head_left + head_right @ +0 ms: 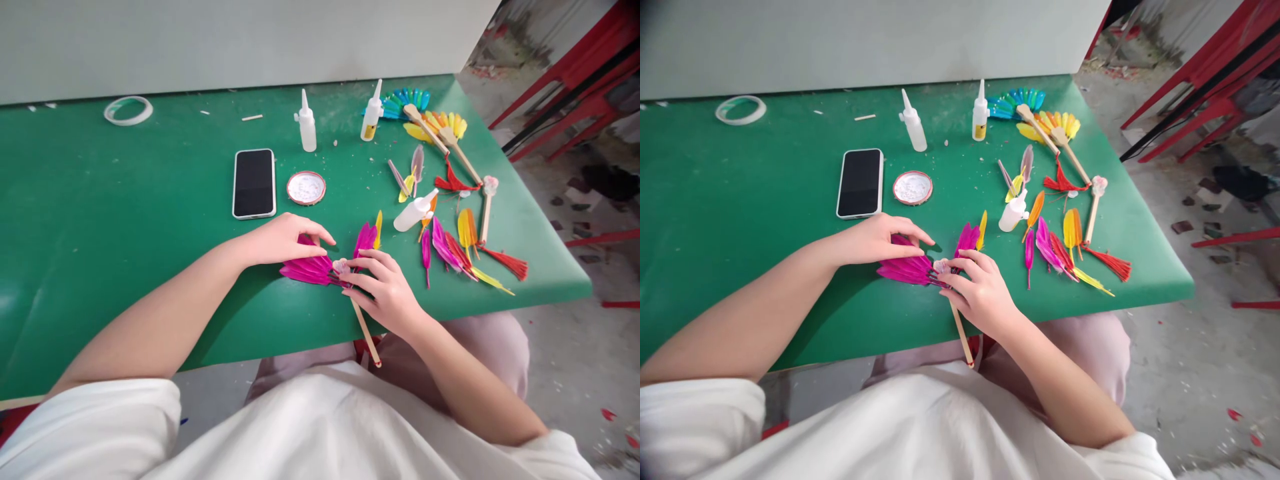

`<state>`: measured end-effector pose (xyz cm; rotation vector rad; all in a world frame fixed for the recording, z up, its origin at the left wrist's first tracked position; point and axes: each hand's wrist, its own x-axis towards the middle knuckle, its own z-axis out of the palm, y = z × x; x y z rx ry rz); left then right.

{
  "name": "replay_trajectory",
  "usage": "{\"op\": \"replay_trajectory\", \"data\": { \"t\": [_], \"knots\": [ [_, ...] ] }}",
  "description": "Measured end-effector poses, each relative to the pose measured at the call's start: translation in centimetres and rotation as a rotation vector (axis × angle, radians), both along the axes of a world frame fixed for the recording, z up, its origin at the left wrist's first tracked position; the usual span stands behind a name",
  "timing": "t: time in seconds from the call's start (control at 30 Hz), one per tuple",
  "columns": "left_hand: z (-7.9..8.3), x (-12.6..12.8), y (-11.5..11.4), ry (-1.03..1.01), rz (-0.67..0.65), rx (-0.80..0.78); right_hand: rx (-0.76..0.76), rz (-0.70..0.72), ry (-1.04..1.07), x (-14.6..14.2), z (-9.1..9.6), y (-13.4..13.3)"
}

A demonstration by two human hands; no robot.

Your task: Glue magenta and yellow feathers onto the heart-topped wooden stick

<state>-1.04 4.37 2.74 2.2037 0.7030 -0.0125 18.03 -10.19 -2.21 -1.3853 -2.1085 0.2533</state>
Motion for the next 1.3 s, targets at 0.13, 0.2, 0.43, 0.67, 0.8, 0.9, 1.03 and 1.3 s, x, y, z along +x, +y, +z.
{"op": "replay_trajectory", "data": {
  "t": [0.13, 0.2, 0.43, 0.67, 0.8, 0.9, 1.03, 1.3],
  "knots": [
    [0.1, 0.0, -0.1, -0.025, 0.029, -0.002, 0.002, 0.0, 0.004, 0.0, 0.0, 0.0],
    [0.1, -0.1, 0.0, -0.026, 0.018, 0.023, -0.001, 0.003, 0.003, 0.1, -0.1, 0.0],
    [0.2, -0.5, 0.6, 0.016, -0.09, 0.148, -0.016, 0.014, -0.012, 0.0, 0.0, 0.0],
    [0.9, -0.7, 0.9, 0.158, 0.064, 0.012, -0.02, 0.015, -0.03, 0.0, 0.1, 0.0],
    [0.9, -0.6, 1.0, 0.132, 0.133, -0.122, -0.019, 0.02, -0.037, 0.0, 0.2, 0.0],
    [0.5, -0.4, 0.7, 0.142, 0.055, -0.176, -0.01, 0.019, -0.054, 0.0, 0.2, 0.0],
    [0.0, 0.0, 0.1, 0.141, -0.007, -0.212, 0.011, 0.018, -0.08, -0.1, 0.2, -0.2],
    [-0.2, 0.2, -0.3, 0.122, -0.049, -0.173, 0.024, -0.029, -0.07, -0.2, 0.2, -0.1]
  ]
}}
